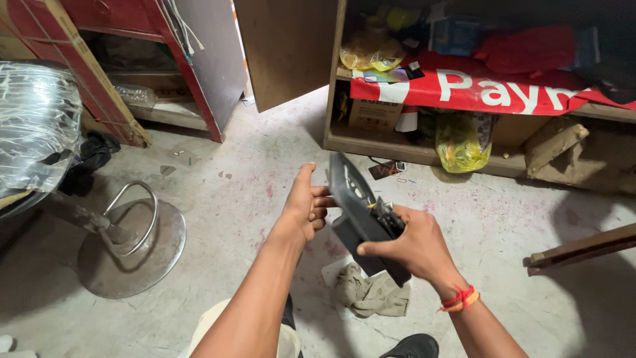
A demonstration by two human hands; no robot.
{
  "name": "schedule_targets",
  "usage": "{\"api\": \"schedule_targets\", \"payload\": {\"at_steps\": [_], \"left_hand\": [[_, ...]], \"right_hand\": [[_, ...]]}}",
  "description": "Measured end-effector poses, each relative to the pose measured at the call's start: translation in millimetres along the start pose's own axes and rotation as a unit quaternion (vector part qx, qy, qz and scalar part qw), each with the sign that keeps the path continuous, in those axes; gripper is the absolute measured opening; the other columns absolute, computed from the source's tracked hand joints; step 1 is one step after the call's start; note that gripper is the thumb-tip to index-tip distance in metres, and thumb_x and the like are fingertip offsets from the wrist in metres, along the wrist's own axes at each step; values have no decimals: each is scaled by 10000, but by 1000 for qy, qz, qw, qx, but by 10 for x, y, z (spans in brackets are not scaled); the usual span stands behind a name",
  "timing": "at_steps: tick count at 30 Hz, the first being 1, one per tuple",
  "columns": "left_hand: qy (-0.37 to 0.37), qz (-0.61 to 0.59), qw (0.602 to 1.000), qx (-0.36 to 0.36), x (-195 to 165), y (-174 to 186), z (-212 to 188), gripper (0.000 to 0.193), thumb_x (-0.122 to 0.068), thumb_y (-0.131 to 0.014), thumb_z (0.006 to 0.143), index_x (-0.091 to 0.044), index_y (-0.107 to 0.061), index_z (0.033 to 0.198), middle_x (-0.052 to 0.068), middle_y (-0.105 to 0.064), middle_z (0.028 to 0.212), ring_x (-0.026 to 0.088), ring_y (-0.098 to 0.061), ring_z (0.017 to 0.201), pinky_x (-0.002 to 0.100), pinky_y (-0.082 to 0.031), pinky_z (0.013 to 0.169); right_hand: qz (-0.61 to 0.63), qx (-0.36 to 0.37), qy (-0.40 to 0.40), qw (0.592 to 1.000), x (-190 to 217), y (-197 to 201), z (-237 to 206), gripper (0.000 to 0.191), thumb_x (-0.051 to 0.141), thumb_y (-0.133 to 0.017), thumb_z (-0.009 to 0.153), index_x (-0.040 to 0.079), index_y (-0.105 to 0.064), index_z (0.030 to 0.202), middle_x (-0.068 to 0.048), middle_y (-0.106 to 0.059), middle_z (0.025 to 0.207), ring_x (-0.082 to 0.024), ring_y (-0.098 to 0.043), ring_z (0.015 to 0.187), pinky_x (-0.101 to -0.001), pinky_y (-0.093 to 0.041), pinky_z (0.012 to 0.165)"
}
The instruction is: The person holds a speaker cabinet with its back panel facing up and uses a screwdriver to unscrew the rear panel. They detach the internal amplifier circuit board, manipulate its wiring, and handle a purple cylindrical battery pack, connecting it to the board while continuing to work on the speaker's internal components.
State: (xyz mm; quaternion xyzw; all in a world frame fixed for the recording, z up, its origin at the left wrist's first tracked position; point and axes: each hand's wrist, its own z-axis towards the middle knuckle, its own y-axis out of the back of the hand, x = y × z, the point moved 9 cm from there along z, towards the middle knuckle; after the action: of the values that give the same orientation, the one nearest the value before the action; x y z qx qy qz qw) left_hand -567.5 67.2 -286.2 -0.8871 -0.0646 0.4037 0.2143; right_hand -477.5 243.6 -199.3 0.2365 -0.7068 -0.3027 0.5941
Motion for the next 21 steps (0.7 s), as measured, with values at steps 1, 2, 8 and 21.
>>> {"api": "schedule_targets", "payload": {"at_steps": [1, 2, 8, 21], "left_hand": [[24, -4, 1000, 13, -5, -2, -21, 764, -656, -376, 901, 34, -685, 1010, 133, -749, 781, 39, -203, 332, 216, -162, 318], [25, -19, 999, 17, -48, 3, -37, 762, -643, -359, 903, 39, -680, 1015, 169, -761, 805, 40, -194, 331, 215, -162, 316], [21, -19, 999, -19, -136, 33, -249, 639, -562, -387, 963, 19, -648, 1025, 268, -731, 950, 38, -189, 358, 216, -177, 331], [23, 73, 997, -26, -139, 599, -796, 473, -418, -567, 958, -211, -342, 596, -70, -337, 458, 72, -240, 352, 256, -167, 327]], "right_hand": [[12, 8, -23, 1000, -52, -27, 42, 523, 332, -966, 510, 29, -790, 898, -91, -770, 682, -174, -706, 610, -342, -566, 626], [24, 17, -46, 999, -106, -55, 79, 515, 344, -961, 508, 28, -796, 879, -82, -775, 677, -158, -714, 600, -334, -569, 623], [-29, 66, -105, 992, -136, -182, 155, 503, 402, -955, 507, 27, -818, 813, -107, -755, 648, -172, -666, 549, -344, -537, 591], [-99, 82, -58, 990, -224, -112, -215, 504, 382, -947, 495, 44, -822, 848, -130, -773, 698, -231, -740, 627, -374, -571, 682]]}}
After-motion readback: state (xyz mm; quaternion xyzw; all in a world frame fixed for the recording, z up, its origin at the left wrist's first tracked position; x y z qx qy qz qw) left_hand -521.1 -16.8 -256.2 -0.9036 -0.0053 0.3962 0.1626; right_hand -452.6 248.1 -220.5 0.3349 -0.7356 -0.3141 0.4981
